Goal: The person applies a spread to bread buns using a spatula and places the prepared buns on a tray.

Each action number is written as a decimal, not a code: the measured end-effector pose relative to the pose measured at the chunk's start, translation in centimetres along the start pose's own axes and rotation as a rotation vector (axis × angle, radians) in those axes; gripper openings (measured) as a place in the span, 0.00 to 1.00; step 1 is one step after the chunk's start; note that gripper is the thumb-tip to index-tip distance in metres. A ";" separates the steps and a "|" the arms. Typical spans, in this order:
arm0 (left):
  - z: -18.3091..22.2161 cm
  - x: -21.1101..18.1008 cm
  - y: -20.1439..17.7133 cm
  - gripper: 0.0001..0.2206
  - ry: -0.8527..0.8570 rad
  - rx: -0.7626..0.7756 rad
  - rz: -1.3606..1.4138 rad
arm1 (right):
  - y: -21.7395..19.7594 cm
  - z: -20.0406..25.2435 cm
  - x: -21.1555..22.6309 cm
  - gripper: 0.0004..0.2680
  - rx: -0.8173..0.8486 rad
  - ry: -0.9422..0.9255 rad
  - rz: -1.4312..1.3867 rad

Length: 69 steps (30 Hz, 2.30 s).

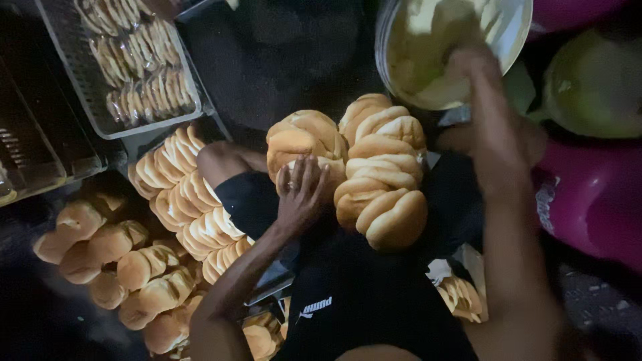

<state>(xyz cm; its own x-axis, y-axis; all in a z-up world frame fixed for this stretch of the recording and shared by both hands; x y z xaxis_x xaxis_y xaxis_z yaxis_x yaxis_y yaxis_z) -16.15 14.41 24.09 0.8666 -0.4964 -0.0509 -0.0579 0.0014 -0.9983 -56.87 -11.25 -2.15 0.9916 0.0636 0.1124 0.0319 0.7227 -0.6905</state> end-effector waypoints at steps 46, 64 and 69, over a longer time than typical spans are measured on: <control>-3.3 12.2 4.7 0.31 -1.021 -0.556 2.249 | -16.6 30.2 31.4 0.16 -0.949 -1.228 0.104; -7.5 20.6 7.2 0.21 -0.479 -0.580 2.576 | -19.8 24.7 19.8 0.14 -1.112 -0.729 0.073; -9.2 28.8 17.0 0.21 -0.743 -0.491 1.077 | -22.1 22.9 14.4 0.14 -1.145 -0.540 -0.005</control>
<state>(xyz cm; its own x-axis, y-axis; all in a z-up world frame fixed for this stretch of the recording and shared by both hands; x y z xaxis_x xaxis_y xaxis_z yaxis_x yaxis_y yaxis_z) 3.24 -7.83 5.92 0.3338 0.1250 -0.9343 -0.8869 -0.2941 -0.3562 -46.20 -10.51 31.06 0.8225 0.5299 0.2068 0.3932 -0.2668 -0.8799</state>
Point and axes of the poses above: each hand's wrist, its own z-axis away from the middle knuckle, its own y-axis out of the palm, x = y × z, the point moved 9 cm from there along -z, towards the middle knuckle, and after that the axes turned 1 degree about -y, right-handed, at the moved point
